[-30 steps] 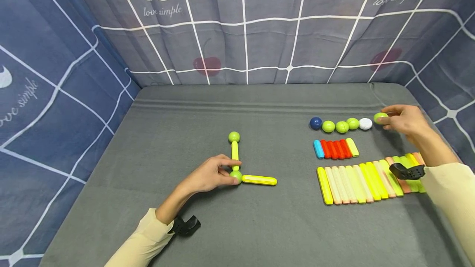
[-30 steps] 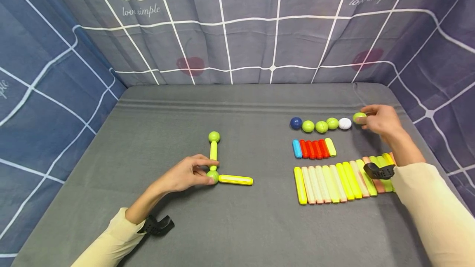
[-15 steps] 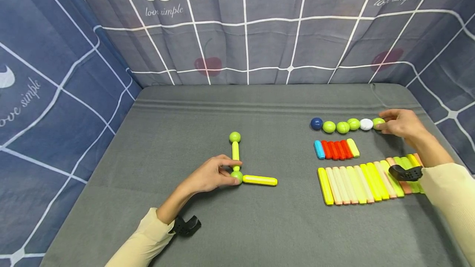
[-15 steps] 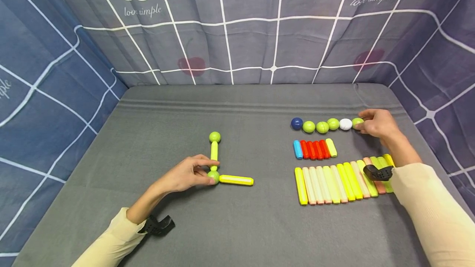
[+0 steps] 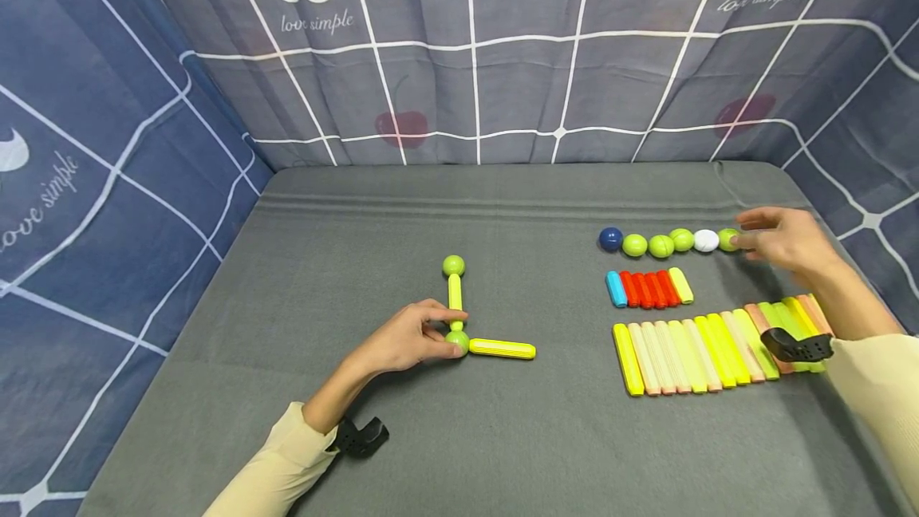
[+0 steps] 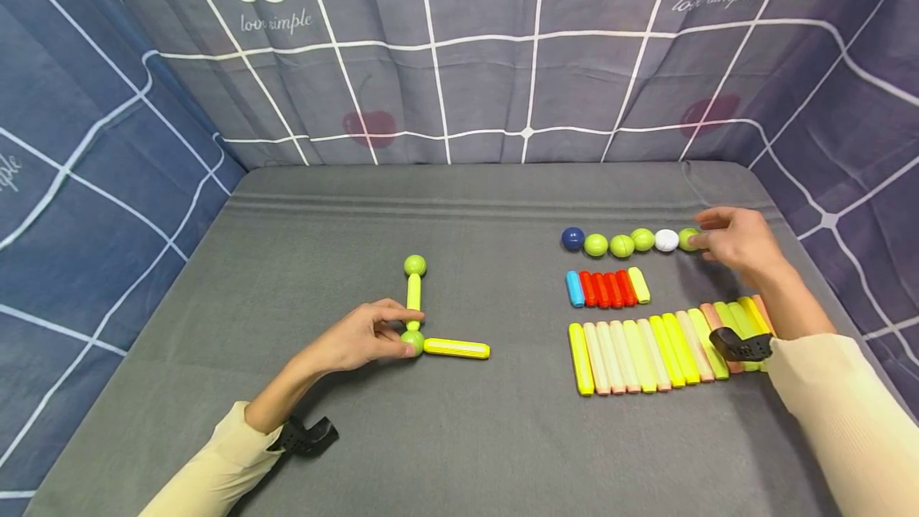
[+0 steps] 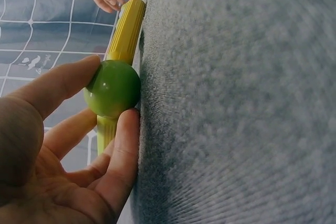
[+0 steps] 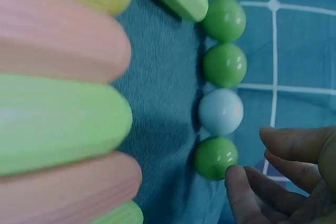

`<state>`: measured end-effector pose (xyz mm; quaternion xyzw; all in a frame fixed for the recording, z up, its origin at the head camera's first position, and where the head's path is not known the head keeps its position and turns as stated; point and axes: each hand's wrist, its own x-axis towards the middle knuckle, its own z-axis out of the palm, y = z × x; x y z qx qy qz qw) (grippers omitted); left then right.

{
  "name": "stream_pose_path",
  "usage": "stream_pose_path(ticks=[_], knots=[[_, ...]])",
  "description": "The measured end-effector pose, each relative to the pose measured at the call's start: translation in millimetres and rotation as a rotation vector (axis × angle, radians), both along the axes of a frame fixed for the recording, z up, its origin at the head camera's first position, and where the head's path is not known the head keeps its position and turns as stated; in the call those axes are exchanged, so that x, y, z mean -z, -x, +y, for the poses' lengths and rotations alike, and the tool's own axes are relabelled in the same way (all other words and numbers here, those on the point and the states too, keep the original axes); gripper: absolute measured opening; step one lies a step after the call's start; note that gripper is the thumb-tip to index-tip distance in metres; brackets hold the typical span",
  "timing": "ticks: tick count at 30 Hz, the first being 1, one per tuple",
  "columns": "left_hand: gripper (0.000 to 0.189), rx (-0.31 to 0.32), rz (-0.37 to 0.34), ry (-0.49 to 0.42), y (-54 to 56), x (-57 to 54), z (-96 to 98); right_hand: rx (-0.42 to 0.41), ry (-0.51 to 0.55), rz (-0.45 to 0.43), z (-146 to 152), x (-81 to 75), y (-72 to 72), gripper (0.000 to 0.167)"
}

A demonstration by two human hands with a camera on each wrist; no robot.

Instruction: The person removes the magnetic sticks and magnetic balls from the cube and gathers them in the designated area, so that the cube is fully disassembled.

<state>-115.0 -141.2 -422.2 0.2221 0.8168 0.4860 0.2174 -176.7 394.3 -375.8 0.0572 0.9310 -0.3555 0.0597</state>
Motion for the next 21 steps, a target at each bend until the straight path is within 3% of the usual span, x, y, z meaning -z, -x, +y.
stream_pose_path(ticks=[12, 21], knots=[[0.051, -0.004, -0.009, -0.008, 0.9, -1.1, 0.5, -0.113, 0.039, 0.160, -68, -2.5, -39.3, 0.044], [0.051, -0.004, -0.009, -0.004, 1.3, -1.3, -0.3, -0.367, 0.148, 0.201, -153, 15.5, -71.9, 0.034]])
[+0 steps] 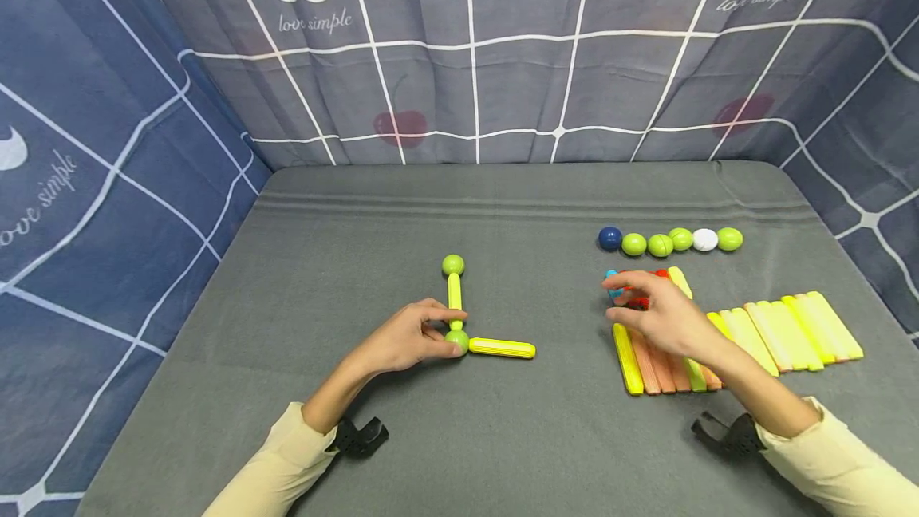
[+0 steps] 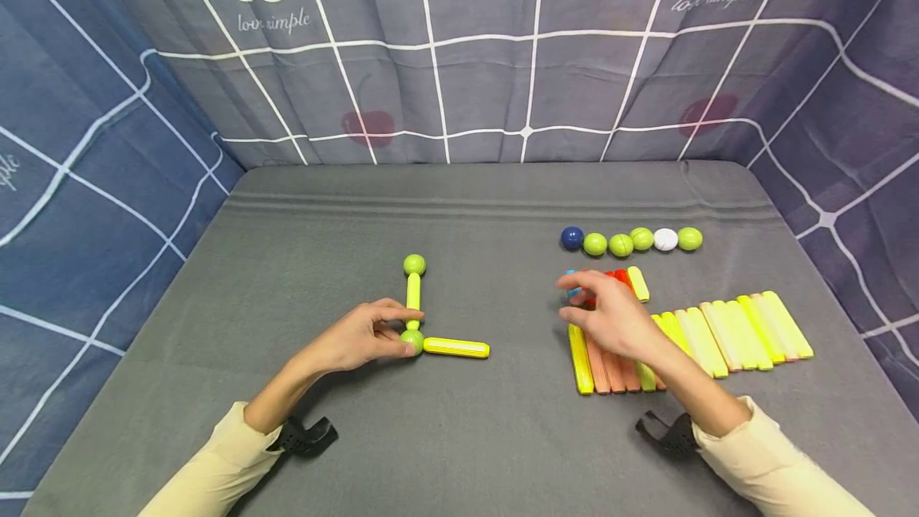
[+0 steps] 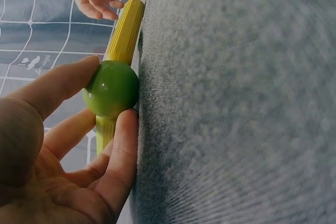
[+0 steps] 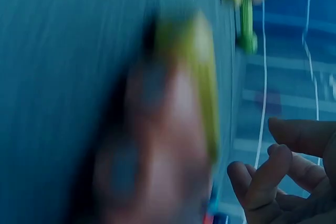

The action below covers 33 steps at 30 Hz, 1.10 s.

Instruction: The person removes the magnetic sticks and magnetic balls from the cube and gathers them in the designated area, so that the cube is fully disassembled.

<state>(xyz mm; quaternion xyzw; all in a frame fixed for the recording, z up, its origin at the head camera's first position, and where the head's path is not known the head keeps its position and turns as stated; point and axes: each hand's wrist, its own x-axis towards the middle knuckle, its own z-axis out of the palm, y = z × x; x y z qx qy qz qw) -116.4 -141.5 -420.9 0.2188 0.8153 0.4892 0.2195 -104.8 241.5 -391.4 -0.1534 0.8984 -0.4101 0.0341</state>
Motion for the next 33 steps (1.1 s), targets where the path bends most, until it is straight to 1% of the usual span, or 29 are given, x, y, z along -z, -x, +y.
stream_pose_path(ticks=[2, 5, 9, 12, 16, 21, 24, 30, 33], knots=[[0.051, 0.001, 0.001, 0.003, -0.3, -0.3, 0.5, -0.057, 0.012, -0.009, -18, 3.6, -4.8, 0.033], [0.051, 0.001, -0.001, 0.004, -0.7, -0.4, 0.4, -0.137, -0.002, -0.011, -42, 8.4, -9.2, 0.032], [0.051, -0.002, 0.002, 0.010, -0.6, 0.3, 0.1, -0.257, -0.012, -0.016, -71, 14.1, -10.0, 0.031], [0.051, 0.000, 0.004, 0.007, -0.1, 1.1, 0.3, -0.313, -0.032, -0.021, -89, 18.3, -9.3, 0.030], [0.050, 0.012, 0.017, -0.010, 0.1, 1.5, 0.4, -0.352, -0.074, 0.004, -106, 22.9, -8.1, 0.030], [0.051, 0.015, 0.024, -0.009, -0.2, 1.2, -0.1, -0.374, -0.092, 0.030, -115, 25.5, -5.9, 0.032], [0.051, 0.004, 0.016, 0.001, 0.0, 0.9, -0.1, -0.385, -0.091, 0.023, -116, 25.8, -4.8, 0.033], [0.050, -0.002, 0.007, 0.008, 0.5, -0.8, 1.4, -0.405, -0.122, -0.013, -116, 25.8, -5.2, 0.036], [0.050, -0.010, 0.015, 0.016, 0.2, -1.5, 2.0, -0.410, -0.136, -0.010, -117, 24.9, -5.3, 0.037]])
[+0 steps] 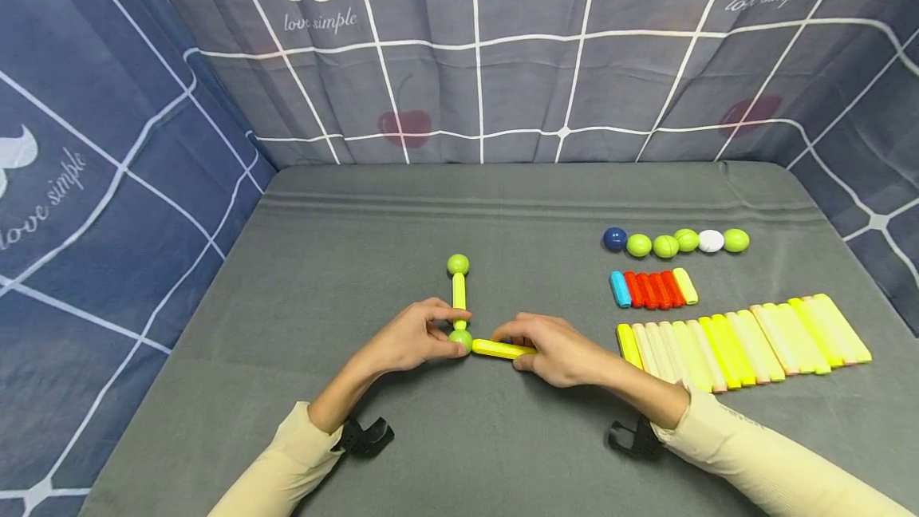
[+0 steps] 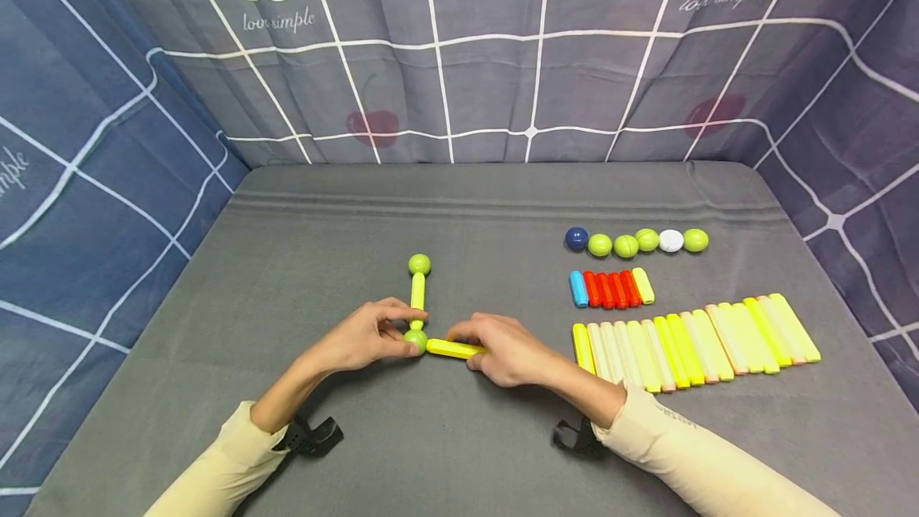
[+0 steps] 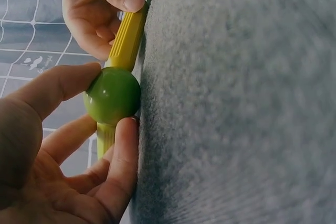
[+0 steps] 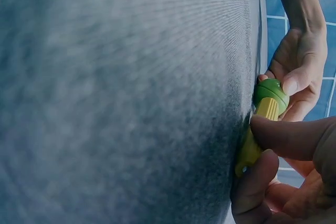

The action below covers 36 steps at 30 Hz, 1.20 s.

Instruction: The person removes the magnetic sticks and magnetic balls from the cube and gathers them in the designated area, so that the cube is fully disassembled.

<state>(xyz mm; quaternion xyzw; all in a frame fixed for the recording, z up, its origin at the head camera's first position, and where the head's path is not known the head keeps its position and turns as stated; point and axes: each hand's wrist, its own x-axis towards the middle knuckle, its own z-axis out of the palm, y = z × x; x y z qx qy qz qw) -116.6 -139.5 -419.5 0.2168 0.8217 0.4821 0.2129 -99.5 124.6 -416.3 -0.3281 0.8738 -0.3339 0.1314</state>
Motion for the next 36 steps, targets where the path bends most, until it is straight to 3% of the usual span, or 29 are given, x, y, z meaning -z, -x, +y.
stream_pose_path(ticks=[6, 24, 36], knots=[[0.050, -0.009, 0.021, 0.014, -0.2, -0.7, 1.4, -0.010, -0.023, 0.014, 0, -3.1, -0.1, 0.036], [0.049, -0.024, -0.008, 0.023, 0.3, -2.1, 7.7, -0.073, -0.044, -0.038, 9, -10.7, -1.3, 0.034], [0.050, -0.026, 0.003, 0.006, 0.4, 0.4, 2.4, 0.030, 0.038, -0.088, 29, -16.1, -6.2, 0.034]])
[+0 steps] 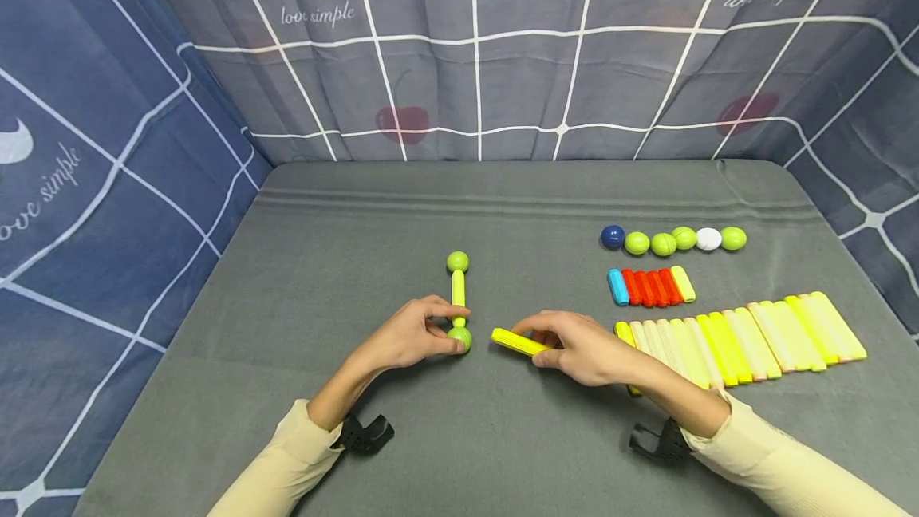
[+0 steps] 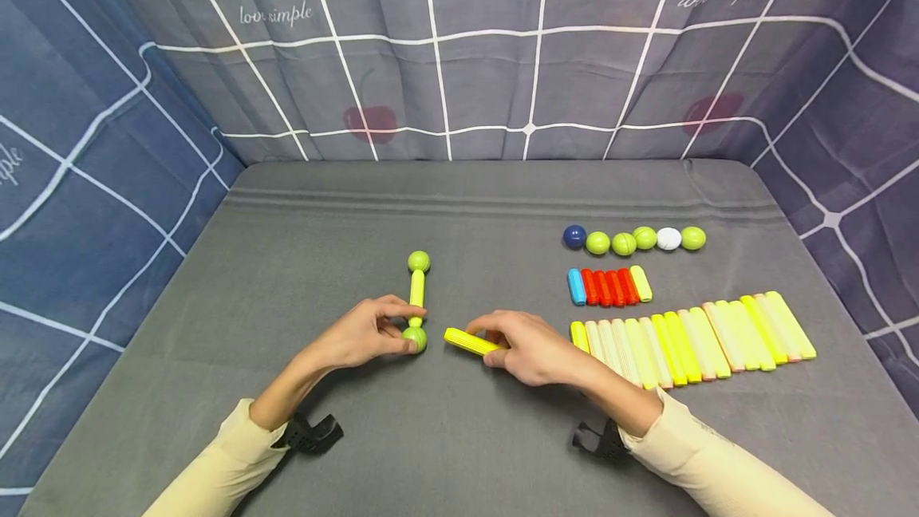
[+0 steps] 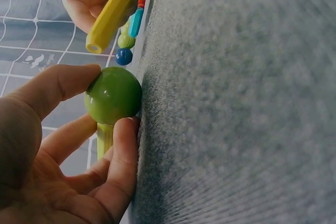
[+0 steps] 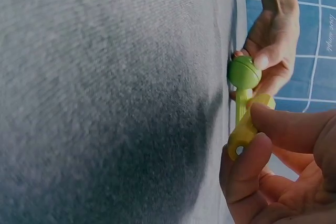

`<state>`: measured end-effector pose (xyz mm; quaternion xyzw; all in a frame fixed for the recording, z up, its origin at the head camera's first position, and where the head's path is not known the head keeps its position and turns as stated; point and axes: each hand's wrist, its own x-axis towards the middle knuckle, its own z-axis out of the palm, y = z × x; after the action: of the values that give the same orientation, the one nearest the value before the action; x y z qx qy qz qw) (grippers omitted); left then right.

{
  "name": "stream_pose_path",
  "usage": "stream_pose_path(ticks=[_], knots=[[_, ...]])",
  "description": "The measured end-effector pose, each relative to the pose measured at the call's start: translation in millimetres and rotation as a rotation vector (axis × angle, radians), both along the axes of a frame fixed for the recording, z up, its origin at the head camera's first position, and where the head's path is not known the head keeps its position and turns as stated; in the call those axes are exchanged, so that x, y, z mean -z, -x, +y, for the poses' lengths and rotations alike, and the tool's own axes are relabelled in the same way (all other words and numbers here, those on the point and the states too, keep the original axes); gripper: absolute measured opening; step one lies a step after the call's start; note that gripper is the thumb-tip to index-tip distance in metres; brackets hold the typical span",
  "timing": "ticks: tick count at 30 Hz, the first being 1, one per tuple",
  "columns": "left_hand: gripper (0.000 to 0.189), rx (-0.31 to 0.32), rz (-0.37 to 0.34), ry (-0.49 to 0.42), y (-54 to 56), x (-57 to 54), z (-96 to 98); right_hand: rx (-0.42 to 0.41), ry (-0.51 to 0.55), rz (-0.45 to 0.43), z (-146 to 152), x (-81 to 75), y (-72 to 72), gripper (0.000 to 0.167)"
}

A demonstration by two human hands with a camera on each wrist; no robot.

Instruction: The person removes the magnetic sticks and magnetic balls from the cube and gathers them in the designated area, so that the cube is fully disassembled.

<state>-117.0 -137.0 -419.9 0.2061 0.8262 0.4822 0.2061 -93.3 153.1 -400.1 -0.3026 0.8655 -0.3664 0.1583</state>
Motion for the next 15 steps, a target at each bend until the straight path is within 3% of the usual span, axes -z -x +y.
stream_pose_path(ticks=[10, 15], knots=[[0.051, 0.008, -0.005, -0.023, 0.5, -0.4, -1.4, 0.040, 0.019, 0.001, 13, -3.9, -2.5, 0.036], [0.051, 0.010, -0.005, -0.026, 1.3, 0.6, -2.3, 0.064, 0.049, -0.086, 23, -8.8, -5.2, 0.037]])
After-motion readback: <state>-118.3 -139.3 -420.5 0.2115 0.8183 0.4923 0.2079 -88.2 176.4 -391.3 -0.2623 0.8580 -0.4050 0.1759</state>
